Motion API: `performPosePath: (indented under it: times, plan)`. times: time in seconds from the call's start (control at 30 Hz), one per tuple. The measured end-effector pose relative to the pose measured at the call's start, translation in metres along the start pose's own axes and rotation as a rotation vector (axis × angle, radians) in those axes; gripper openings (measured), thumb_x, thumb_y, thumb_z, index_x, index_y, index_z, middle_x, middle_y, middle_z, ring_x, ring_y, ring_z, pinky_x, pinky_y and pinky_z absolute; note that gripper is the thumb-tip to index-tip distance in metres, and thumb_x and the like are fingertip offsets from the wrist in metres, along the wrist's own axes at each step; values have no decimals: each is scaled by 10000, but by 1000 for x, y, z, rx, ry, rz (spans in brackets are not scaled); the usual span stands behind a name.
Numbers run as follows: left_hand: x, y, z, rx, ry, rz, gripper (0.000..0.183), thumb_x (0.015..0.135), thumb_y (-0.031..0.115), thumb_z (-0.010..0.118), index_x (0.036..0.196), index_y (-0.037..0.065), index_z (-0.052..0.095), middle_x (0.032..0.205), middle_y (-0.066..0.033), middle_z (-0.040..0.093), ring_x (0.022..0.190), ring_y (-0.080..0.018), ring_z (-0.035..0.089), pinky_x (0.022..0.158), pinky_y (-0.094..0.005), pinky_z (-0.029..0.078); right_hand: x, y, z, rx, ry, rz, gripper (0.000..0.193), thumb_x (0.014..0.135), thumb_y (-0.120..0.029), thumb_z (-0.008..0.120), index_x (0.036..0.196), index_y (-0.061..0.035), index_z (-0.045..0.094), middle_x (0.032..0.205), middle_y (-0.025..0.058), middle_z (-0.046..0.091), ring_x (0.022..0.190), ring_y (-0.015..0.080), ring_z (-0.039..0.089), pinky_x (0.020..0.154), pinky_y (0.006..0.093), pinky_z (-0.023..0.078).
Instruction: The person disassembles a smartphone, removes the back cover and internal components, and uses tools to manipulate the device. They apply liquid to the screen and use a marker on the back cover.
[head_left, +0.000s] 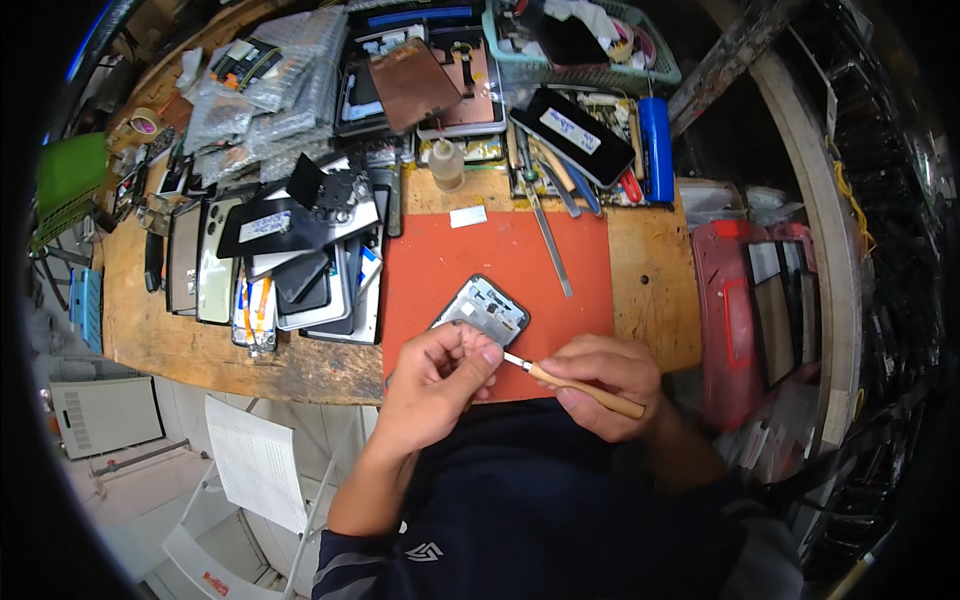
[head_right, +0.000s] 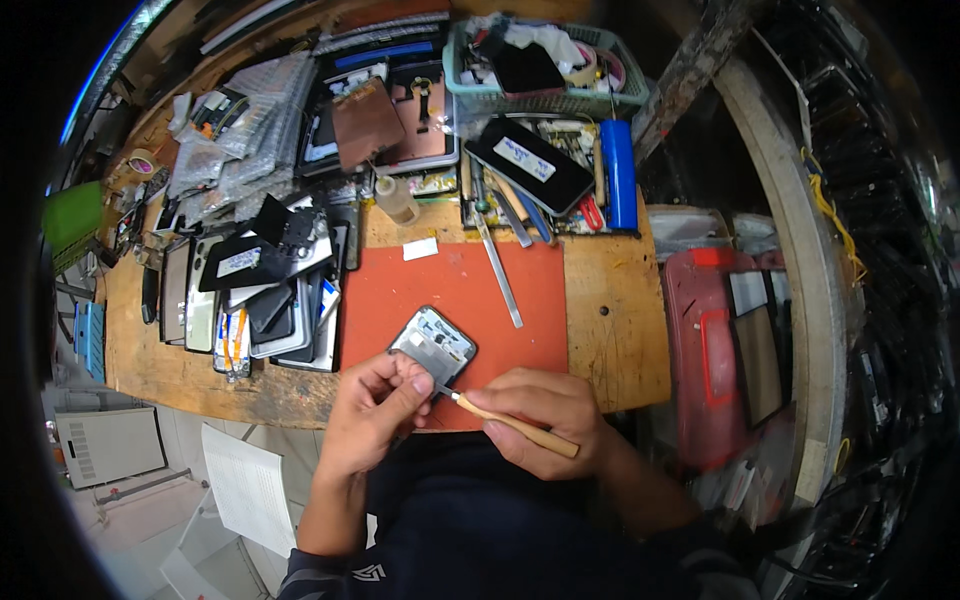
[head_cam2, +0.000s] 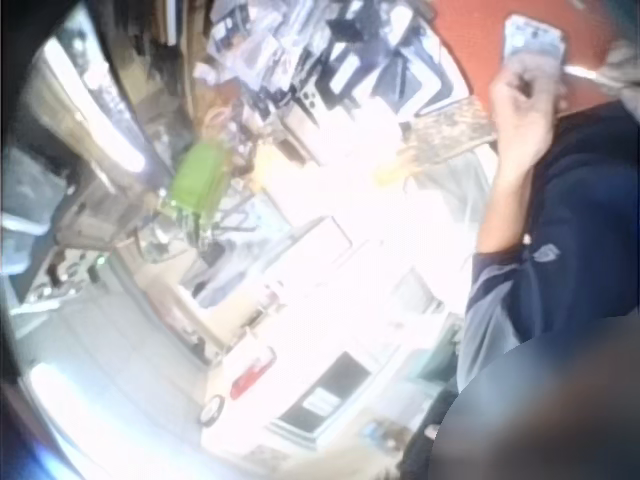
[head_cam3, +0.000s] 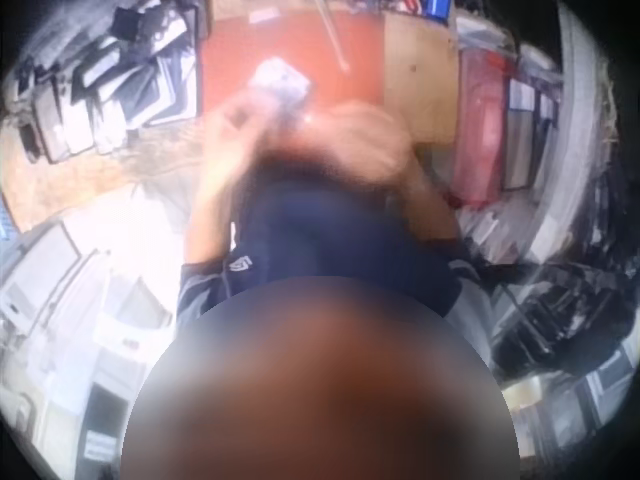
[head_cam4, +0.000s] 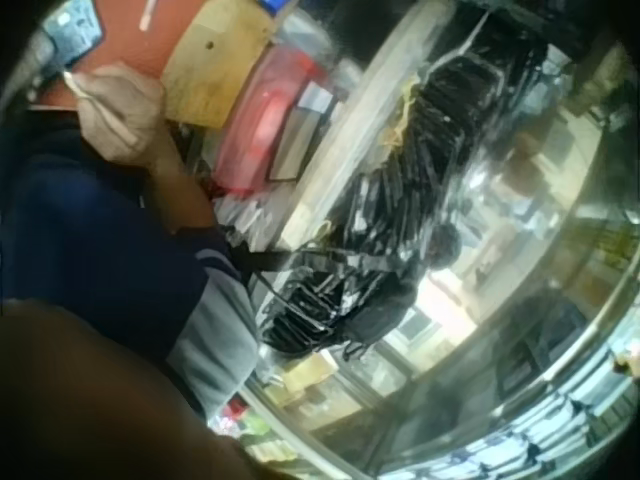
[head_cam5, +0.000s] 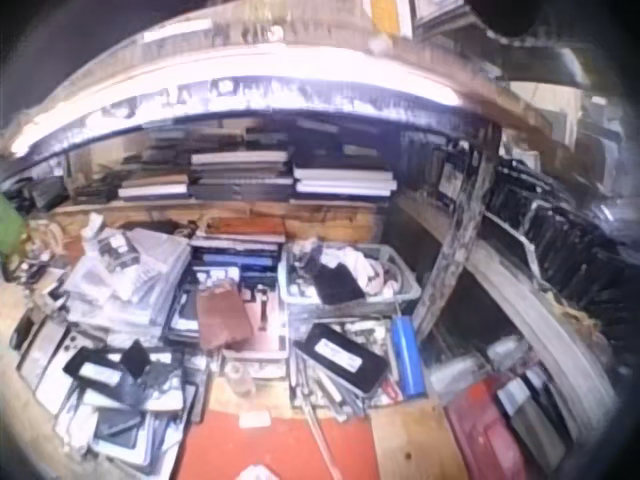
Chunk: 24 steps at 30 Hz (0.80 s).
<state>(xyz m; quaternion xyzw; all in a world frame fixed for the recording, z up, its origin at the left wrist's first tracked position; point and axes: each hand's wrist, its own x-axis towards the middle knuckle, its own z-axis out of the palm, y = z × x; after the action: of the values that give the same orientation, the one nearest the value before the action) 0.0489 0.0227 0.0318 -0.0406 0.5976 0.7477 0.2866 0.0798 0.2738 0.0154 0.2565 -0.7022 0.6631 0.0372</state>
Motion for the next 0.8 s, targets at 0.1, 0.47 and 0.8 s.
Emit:
performPosePath:
  times: [0.1, 0.47, 0.8]
  plan:
    - [-6, -8, 0, 190, 336, 247, 212, 1125, 208, 698, 1020, 24, 695, 808, 27, 667, 732, -37, 615, 645, -227, 493, -11, 0, 4, -247, 128, -64, 330, 855, 96, 742, 1185, 95, 741, 904, 193, 737, 736, 293, 733, 660, 377, 583]
    - [-3, -6, 11, 1408, 253, 444, 563, 826, 218, 896, 1375, 142, 798, 1418, -245, 573, 1271, -422, 557, 1080, -518, 461, -20, 1, 8, -820, 33, -78, 376, 797, 26, 816, 1154, 116, 738, 1132, 226, 735, 938, 352, 746, 795, 396, 635]
    - [-2, -1, 12, 1390, 248, 416, 603, 761, 174, 924, 1352, 130, 812, 1375, -233, 589, 1236, -415, 580, 1055, -501, 502, -19, 12, 22, -905, 21, -123, 258, 926, 13, 756, 1162, 114, 733, 1127, 246, 756, 979, 345, 777, 802, 388, 672]
